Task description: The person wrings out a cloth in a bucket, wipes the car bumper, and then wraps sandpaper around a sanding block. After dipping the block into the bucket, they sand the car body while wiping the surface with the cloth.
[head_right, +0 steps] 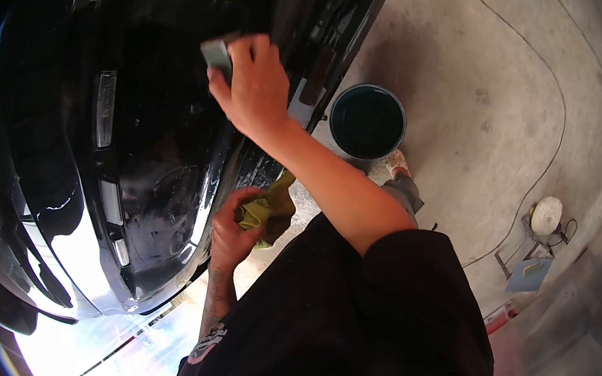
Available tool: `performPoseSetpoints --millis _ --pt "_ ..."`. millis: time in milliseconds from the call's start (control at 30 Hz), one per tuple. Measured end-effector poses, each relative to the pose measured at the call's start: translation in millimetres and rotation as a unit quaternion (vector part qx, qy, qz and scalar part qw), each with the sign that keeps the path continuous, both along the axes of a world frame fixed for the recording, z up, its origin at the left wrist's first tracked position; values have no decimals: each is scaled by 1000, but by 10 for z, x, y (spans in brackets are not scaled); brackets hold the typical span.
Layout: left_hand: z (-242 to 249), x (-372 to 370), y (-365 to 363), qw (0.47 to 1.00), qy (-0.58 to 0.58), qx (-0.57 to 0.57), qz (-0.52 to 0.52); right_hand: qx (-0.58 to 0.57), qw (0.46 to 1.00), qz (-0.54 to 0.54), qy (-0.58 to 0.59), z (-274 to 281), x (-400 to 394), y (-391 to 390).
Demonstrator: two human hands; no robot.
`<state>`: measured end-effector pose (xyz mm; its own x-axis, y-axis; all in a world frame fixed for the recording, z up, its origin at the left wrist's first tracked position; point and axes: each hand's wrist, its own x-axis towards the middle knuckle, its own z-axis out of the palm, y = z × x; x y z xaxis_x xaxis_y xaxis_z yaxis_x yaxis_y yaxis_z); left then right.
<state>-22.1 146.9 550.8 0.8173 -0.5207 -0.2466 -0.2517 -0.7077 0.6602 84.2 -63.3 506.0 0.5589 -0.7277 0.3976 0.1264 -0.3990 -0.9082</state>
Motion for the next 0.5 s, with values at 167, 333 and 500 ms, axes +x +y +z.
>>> performPoseSetpoints --millis 167,333,500 --pt "360 150 -321 997 51 -19 49 138 937 319 27 -146 -731 -75" --pt "463 318 -455 995 99 -32 3 246 789 551 115 -368 -1244 -261" --pt "418 288 -515 993 87 -56 -57 686 476 542 97 -659 -1465 -335"
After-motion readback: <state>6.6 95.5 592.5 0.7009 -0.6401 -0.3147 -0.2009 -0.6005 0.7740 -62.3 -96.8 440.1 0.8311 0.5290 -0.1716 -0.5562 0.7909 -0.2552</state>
